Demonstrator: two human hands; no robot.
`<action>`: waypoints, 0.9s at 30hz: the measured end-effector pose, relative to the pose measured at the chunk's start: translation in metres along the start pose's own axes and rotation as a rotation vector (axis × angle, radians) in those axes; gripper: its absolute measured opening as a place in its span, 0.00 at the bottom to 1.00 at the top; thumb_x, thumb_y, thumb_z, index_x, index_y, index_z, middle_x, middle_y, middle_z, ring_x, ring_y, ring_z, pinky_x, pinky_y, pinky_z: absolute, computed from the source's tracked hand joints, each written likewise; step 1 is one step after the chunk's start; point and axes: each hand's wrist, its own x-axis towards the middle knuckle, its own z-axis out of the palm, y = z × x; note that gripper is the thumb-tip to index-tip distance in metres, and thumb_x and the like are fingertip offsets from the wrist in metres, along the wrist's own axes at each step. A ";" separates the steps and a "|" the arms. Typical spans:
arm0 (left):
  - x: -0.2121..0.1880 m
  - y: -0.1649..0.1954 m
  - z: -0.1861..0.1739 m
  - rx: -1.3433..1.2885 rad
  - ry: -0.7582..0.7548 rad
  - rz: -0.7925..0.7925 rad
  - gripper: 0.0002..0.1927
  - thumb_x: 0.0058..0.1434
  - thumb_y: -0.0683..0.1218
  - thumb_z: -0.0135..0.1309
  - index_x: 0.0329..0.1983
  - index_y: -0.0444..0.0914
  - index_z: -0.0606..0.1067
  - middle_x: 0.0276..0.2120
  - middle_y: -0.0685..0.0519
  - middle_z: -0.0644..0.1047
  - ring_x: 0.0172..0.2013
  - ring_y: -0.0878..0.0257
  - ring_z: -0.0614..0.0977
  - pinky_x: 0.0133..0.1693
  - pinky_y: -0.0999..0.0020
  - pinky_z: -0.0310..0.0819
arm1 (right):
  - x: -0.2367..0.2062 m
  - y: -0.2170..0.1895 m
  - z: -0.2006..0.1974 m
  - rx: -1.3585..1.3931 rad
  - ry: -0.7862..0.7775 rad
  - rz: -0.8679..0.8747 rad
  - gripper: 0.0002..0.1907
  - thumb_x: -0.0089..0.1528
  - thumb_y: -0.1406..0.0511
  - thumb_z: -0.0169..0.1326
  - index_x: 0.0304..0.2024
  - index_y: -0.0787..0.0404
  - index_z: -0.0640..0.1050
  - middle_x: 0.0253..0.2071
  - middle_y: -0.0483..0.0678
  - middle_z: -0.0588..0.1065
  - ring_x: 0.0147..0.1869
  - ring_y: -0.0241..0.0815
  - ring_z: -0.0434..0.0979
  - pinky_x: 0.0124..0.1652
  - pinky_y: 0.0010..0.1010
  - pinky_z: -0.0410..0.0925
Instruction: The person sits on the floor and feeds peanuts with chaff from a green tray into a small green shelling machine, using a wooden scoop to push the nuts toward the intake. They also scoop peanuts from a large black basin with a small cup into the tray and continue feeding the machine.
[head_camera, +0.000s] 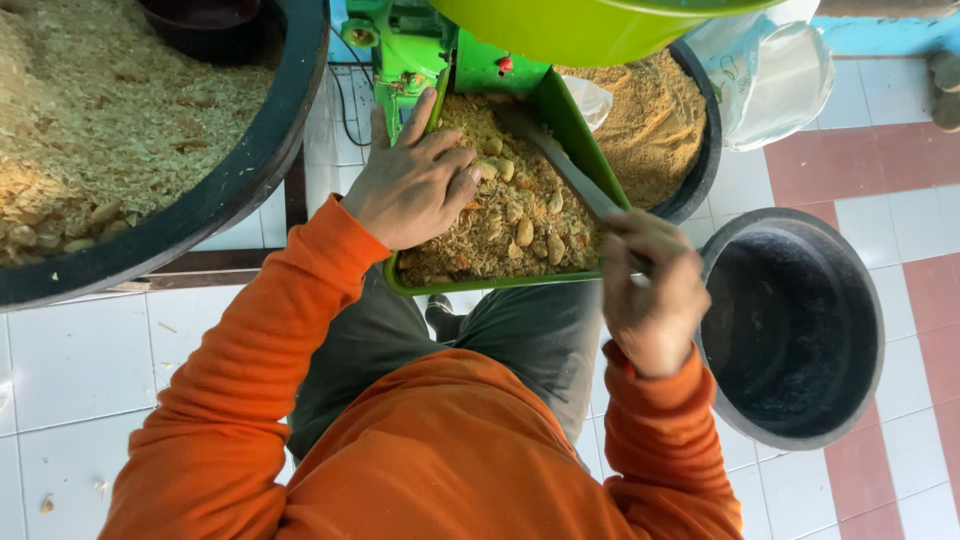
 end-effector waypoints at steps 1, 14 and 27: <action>0.000 0.000 0.000 0.010 0.002 0.001 0.22 0.75 0.56 0.41 0.54 0.36 0.78 0.62 0.40 0.73 0.74 0.35 0.50 0.59 0.11 0.41 | -0.001 0.002 0.003 -0.029 -0.072 -0.009 0.11 0.72 0.74 0.55 0.49 0.67 0.65 0.50 0.62 0.80 0.40 0.40 0.83 0.40 0.27 0.75; 0.001 0.002 -0.004 0.016 -0.042 -0.007 0.20 0.73 0.55 0.44 0.53 0.38 0.79 0.60 0.45 0.75 0.74 0.36 0.50 0.59 0.10 0.39 | 0.006 0.007 0.025 0.046 0.007 0.042 0.11 0.72 0.74 0.57 0.50 0.65 0.67 0.52 0.57 0.79 0.44 0.40 0.83 0.42 0.26 0.76; 0.010 0.004 -0.014 -0.075 0.071 0.184 0.08 0.66 0.49 0.59 0.42 0.42 0.82 0.47 0.56 0.81 0.70 0.44 0.61 0.64 0.17 0.35 | 0.011 0.015 0.016 0.028 -0.071 0.017 0.11 0.71 0.76 0.57 0.51 0.66 0.68 0.53 0.57 0.79 0.50 0.44 0.83 0.47 0.30 0.77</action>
